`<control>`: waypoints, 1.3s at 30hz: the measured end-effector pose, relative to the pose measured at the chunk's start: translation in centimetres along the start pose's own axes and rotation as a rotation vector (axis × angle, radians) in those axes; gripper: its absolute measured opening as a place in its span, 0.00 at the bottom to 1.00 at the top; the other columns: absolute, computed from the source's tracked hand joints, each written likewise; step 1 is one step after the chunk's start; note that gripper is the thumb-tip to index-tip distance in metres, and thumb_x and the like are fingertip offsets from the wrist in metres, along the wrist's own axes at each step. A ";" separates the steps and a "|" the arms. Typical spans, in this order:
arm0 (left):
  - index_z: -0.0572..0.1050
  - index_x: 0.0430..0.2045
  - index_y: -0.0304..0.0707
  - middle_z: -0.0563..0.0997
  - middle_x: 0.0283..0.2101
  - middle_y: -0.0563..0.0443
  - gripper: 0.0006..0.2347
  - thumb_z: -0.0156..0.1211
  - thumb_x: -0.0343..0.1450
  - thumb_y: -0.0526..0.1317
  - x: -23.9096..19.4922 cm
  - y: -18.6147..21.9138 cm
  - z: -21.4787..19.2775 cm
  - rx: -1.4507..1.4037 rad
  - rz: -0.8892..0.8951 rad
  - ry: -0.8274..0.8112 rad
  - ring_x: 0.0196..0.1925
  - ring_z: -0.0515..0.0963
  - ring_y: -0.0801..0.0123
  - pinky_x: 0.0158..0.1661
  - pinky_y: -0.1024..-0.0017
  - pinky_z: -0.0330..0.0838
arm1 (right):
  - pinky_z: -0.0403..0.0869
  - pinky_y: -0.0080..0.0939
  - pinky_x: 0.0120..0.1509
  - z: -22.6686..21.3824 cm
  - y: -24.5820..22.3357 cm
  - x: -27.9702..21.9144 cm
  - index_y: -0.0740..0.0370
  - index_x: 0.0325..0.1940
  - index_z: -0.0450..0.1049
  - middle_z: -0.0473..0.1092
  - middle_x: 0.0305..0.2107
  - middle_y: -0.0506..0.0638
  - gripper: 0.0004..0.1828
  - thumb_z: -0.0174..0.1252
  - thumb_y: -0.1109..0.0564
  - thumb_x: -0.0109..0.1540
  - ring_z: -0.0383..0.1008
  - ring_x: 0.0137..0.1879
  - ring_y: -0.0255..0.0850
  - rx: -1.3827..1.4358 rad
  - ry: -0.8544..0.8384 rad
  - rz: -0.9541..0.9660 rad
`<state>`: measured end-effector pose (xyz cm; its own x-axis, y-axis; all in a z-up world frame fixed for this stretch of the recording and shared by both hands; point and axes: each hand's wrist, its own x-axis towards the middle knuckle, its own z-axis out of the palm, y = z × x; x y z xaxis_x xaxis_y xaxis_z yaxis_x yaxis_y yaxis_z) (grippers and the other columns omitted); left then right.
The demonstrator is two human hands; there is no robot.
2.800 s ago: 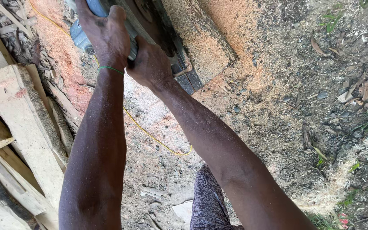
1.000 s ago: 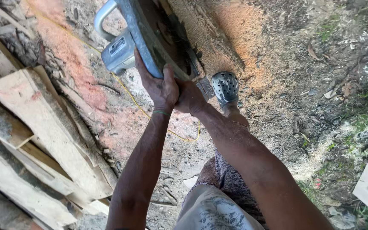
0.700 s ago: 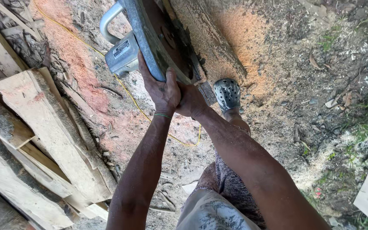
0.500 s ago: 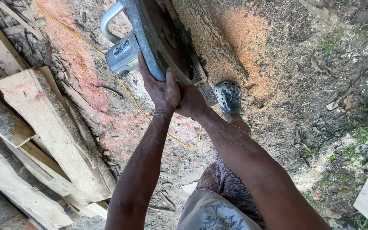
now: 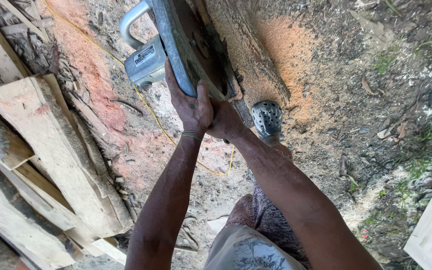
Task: The person uses a circular saw to cut a long plank of wood placed on the ground. They guide the saw along the length of the wood, producing sawdust, and complete the cut by the end of the clip.
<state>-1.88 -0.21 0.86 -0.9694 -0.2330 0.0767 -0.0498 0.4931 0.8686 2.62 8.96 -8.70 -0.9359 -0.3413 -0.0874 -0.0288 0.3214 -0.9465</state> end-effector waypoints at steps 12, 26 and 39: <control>0.50 0.77 0.33 0.62 0.76 0.31 0.36 0.56 0.70 0.34 -0.4 0.2 -0.1 0.016 0.011 0.040 0.79 0.65 0.46 0.77 0.56 0.60 | 0.84 0.46 0.47 0.0 0.2 -0.3 0.66 0.59 0.70 0.79 0.37 0.57 0.39 0.74 0.39 0.54 0.84 0.40 0.48 0.081 -0.046 0.028; 0.50 0.77 0.34 0.62 0.76 0.32 0.34 0.55 0.72 0.33 0.2 0.4 0.2 0.019 0.033 0.057 0.80 0.65 0.44 0.78 0.52 0.61 | 0.86 0.44 0.47 -0.2 0.6 0.7 0.66 0.59 0.70 0.80 0.35 0.57 0.37 0.72 0.38 0.57 0.84 0.37 0.45 0.034 -0.093 -0.034; 0.52 0.75 0.30 0.63 0.75 0.31 0.34 0.57 0.71 0.35 0.4 0.9 0.1 0.025 0.002 0.066 0.78 0.66 0.45 0.76 0.54 0.60 | 0.84 0.47 0.51 -0.2 1.2 0.8 0.64 0.60 0.69 0.79 0.38 0.56 0.44 0.73 0.33 0.53 0.83 0.42 0.48 -0.065 -0.122 -0.056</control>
<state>-2.33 0.21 1.60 -0.9515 -0.2867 0.1114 -0.0549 0.5144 0.8558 1.76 9.31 -9.86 -0.8825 -0.4642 -0.0759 -0.1064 0.3542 -0.9291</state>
